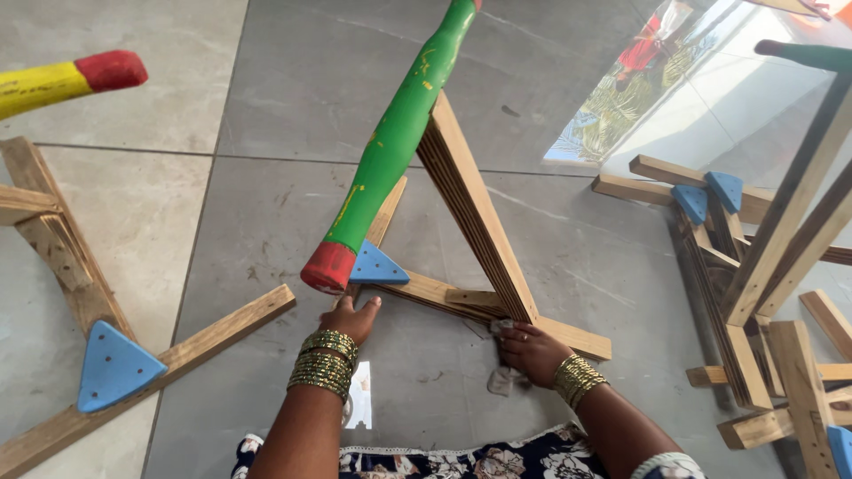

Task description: The person sits on the floor and wipes wooden frame parts and a green-painted wooden handle with a cloth. They lift and reposition the handle on a wooden stand, wipe its surface and the bare wood bars, and continue wiping different sections of the frames.

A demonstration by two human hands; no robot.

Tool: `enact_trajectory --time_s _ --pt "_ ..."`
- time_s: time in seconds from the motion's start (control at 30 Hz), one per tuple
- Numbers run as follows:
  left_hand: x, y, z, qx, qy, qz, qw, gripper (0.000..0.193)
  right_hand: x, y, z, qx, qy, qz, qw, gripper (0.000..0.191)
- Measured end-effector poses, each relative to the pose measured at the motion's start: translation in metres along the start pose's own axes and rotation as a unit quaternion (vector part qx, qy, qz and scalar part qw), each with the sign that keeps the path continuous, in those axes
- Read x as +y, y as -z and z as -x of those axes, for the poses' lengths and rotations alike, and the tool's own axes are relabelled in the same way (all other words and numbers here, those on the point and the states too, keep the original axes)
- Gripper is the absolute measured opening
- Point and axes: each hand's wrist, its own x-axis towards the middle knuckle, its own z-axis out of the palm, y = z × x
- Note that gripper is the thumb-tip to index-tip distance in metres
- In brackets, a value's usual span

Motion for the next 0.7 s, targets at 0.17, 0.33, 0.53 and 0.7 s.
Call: enact_trajectory --time_s 0.17,0.33,0.53,0.7 --pt "0.035 -0.015 0.014 0.016 -0.248 0.142 0.958 0.078 0.000 0.055 -0.006 0.195 -0.226 -0.178 0.938 0.025" --pt "0.090 -0.046 0.043 -0.135 -0.334 0.431 0.828 0.078 -0.014 0.113 -0.070 0.523 -0.270 -0.223 0.777 0.048" --pt "0.113 -0.056 0.076 -0.218 -0.397 0.479 0.752 0.085 -0.011 0.088 -0.072 0.453 -0.247 -0.231 0.825 0.054" --pt "0.119 -0.057 0.091 -0.204 -0.312 0.507 0.777 0.087 0.007 -0.006 -0.026 0.346 -0.342 -0.465 0.739 0.051"
